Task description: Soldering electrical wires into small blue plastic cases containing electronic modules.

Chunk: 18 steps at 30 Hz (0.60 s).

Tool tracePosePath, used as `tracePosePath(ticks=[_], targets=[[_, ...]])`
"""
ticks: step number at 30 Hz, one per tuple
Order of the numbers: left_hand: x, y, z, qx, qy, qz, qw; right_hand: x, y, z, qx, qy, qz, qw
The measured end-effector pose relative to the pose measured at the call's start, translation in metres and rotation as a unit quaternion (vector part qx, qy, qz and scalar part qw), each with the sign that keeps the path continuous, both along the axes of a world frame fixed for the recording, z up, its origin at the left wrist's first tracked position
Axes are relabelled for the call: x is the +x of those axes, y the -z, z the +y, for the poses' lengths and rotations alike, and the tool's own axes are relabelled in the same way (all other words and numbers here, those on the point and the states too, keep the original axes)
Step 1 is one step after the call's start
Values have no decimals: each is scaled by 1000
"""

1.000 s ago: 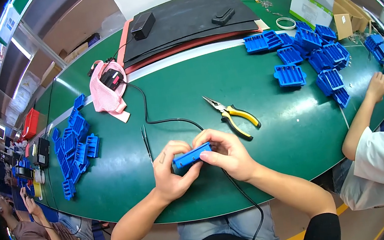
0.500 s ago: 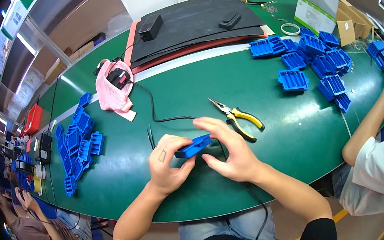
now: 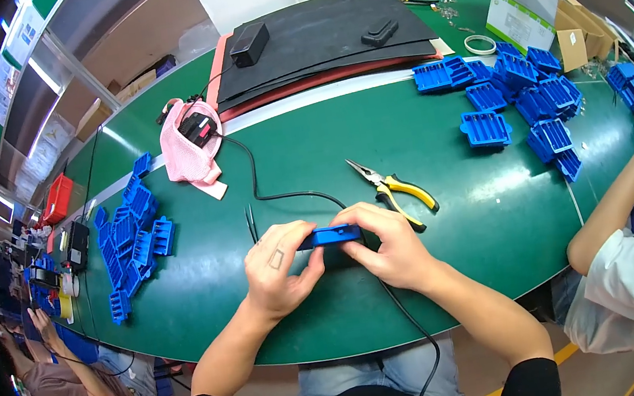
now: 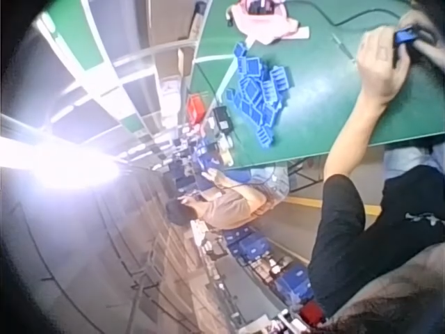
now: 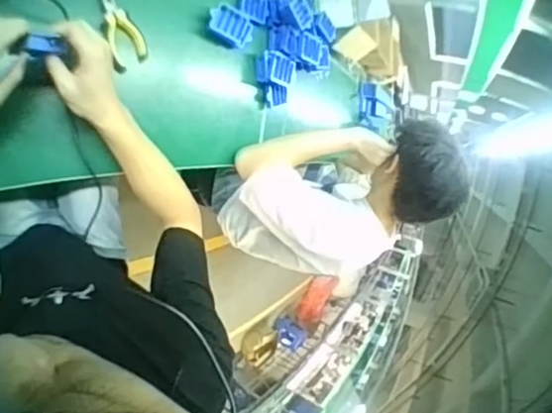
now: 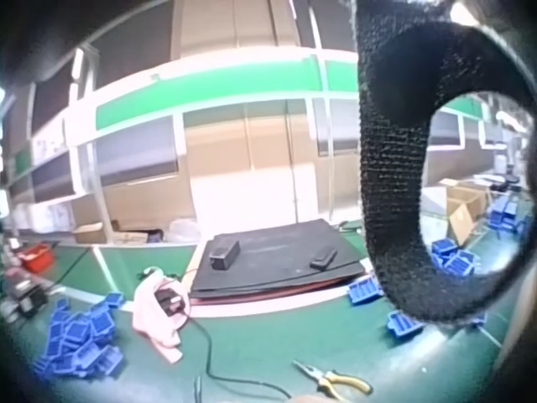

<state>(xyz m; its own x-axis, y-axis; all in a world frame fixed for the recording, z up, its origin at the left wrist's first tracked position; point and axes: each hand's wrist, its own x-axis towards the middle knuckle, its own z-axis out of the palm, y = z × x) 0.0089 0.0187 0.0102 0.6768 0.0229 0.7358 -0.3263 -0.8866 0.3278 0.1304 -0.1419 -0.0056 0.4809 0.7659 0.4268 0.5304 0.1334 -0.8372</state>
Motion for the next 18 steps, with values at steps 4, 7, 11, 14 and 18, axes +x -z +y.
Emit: tracePosePath(ticks=[4,7,11,14,18], targets=[[-1,0,8,42,-12,22,999,-3,-1,2,-8,23,-1,1000],[-5,-2,11,-17,-4,92,996,-4,-1,2,-29,19,-20,999],[-3,-14,19,-86,61,127,986,1,1,1,-12,14,-60,998],[-3,-13,25,-118,101,174,972,5,0,-1,-13,1,-66,998],[0,-15,23,-113,93,167,975,5,-3,-2,-24,25,-15,999]])
